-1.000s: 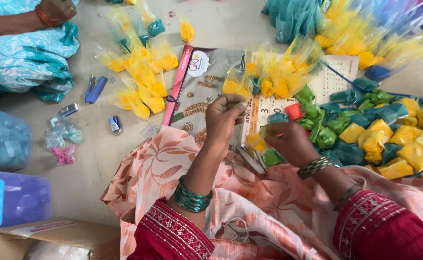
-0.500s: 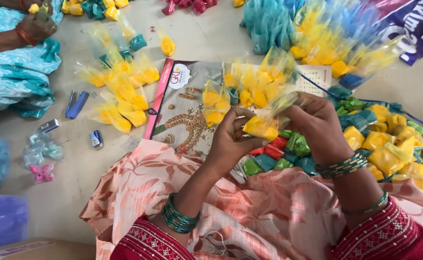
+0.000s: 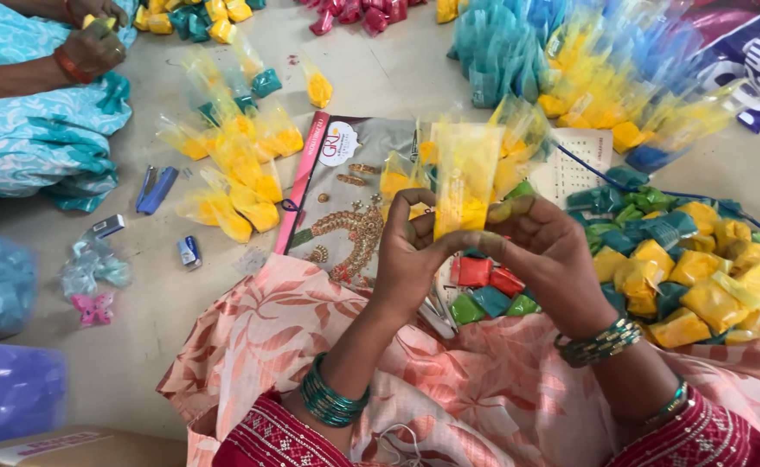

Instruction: The person manually folds and seals small plastic bags of colored powder and places them into larger net bags.

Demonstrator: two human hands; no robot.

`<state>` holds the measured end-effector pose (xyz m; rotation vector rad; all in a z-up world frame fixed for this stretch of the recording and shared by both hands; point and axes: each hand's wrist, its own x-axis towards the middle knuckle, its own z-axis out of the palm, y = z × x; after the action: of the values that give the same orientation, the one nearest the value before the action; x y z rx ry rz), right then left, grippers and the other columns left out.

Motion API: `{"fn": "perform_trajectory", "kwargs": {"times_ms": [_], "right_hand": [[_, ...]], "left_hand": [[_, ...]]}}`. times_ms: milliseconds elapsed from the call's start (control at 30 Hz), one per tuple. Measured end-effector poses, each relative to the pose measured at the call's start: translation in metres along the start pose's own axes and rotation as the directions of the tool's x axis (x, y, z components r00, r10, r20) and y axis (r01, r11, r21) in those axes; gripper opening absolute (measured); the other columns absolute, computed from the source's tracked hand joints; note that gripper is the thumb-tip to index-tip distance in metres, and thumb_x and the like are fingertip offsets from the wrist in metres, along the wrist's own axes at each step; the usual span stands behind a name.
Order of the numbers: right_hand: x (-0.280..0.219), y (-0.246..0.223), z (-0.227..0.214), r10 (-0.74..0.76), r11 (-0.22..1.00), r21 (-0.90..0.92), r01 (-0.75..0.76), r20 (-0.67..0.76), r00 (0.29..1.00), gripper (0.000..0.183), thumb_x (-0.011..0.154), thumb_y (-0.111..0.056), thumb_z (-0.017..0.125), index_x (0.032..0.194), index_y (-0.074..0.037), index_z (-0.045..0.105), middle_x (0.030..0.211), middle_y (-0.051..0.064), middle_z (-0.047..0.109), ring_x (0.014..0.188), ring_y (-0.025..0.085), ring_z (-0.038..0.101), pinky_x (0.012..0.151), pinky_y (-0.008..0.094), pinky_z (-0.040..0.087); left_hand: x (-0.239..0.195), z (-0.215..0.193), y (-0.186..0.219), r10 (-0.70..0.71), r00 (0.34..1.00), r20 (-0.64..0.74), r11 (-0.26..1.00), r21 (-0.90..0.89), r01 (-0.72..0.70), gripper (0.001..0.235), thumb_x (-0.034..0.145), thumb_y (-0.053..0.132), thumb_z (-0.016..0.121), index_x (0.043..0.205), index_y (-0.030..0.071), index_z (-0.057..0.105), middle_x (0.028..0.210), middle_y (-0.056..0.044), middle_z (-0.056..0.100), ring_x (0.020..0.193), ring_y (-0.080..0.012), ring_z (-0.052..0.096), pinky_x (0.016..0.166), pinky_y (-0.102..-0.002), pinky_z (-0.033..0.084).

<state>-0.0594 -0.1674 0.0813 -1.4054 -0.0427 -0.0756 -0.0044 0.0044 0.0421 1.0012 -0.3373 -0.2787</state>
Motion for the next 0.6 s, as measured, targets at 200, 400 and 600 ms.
{"fn": "perform_trajectory", "kwargs": {"times_ms": [200,400,600], "right_hand": [[0.003,0.004,0.007,-0.066,0.998,-0.013,0.065,-0.121,0.99,0.021,0.092,0.005,0.07,0.113,0.004,0.063,0.108,0.011,0.074,0.096,0.014,0.072,0.086,0.026,0.059],[0.0,-0.001,0.006,-0.048,0.999,-0.032,0.042,-0.234,0.971,0.011,0.094,0.004,0.071,0.104,0.004,0.067,0.098,0.01,0.077,0.086,0.012,0.073,0.077,0.023,0.058],[0.0,-0.009,0.001,-0.04,0.999,-0.042,0.034,-0.164,0.986,0.013,0.092,0.004,0.072,0.104,0.003,0.067,0.1,0.009,0.076,0.087,0.009,0.071,0.076,0.021,0.056]], "left_hand": [[-0.001,-0.003,-0.007,0.059,0.998,0.022,0.998,-0.03,-0.058,0.043,0.091,-0.007,0.073,0.113,0.007,0.039,0.107,-0.018,0.074,0.099,-0.0191,0.074,0.087,-0.03,0.062],[-0.002,-0.005,-0.015,0.048,0.996,0.075,0.998,-0.05,-0.045,0.031,0.093,-0.007,0.074,0.109,0.003,0.049,0.107,-0.01,0.07,0.103,-0.0145,0.07,0.091,-0.029,0.06],[0.0,-0.006,-0.01,0.02,0.999,0.028,0.996,-0.083,-0.018,0.024,0.093,-0.003,0.074,0.115,-0.001,0.062,0.109,-0.006,0.071,0.105,-0.0113,0.068,0.094,-0.027,0.058]]}}
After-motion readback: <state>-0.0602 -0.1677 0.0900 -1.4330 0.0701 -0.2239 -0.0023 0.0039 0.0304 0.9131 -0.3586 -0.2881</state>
